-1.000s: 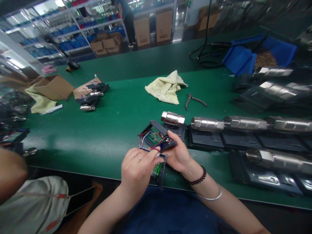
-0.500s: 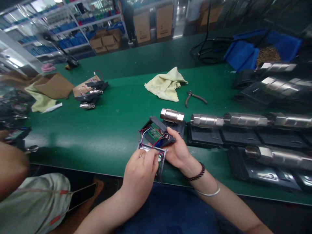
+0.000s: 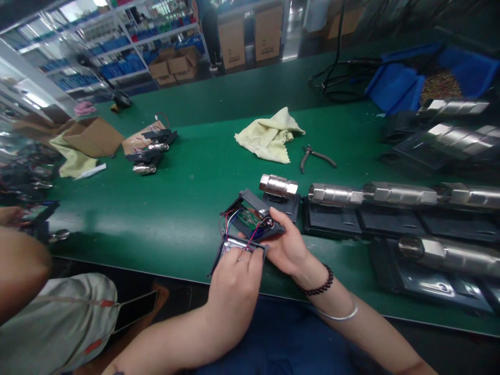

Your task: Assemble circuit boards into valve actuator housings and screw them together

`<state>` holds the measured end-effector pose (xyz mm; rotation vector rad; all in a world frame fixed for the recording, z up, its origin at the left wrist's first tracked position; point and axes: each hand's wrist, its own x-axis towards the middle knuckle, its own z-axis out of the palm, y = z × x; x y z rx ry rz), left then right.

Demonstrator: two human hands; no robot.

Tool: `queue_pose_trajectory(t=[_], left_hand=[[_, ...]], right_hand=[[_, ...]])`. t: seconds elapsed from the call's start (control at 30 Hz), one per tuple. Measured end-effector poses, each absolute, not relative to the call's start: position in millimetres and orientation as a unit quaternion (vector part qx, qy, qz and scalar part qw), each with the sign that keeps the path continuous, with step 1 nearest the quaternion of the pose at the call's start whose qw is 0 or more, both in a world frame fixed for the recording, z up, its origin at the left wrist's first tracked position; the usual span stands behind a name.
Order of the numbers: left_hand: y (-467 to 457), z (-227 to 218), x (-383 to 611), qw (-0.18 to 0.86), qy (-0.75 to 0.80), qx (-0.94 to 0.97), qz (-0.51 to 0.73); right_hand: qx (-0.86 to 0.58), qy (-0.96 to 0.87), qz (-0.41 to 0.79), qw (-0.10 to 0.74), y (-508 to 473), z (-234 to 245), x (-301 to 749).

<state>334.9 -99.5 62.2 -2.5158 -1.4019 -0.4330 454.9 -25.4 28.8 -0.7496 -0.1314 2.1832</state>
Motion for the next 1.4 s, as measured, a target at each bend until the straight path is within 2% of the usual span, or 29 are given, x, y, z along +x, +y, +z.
queue_pose_trajectory(t=[0.13, 0.47, 0.83, 1.03, 1.4], left_hand=[[-84.9, 70.1, 333.6, 0.127, -0.543, -0.811, -0.179], [-74.5, 79.8, 327.7, 0.064, -0.583, -0.799, -0.13], [-75.4, 77.7, 327.9, 0.074, -0.585, -0.797, -0.129], [-72.0, 78.8, 324.7, 0.031, -0.57, -0.814, -0.105], [-69.1, 81.5, 327.9, 0.029, -0.593, -0.798, -0.105]], right_hand=[[-0.269, -0.074, 0.867, 0.412, -26.8, 28.7, 454.8], [-0.293, -0.098, 0.855, 0.417, -28.6, 23.7, 456.0], [-0.296, -0.099, 0.851, 0.421, -29.8, 24.9, 457.4], [-0.3, -0.085, 0.847, 0.43, -30.3, 26.6, 456.3], [-0.317, -0.099, 0.836, 0.436, -31.8, 30.6, 456.1]])
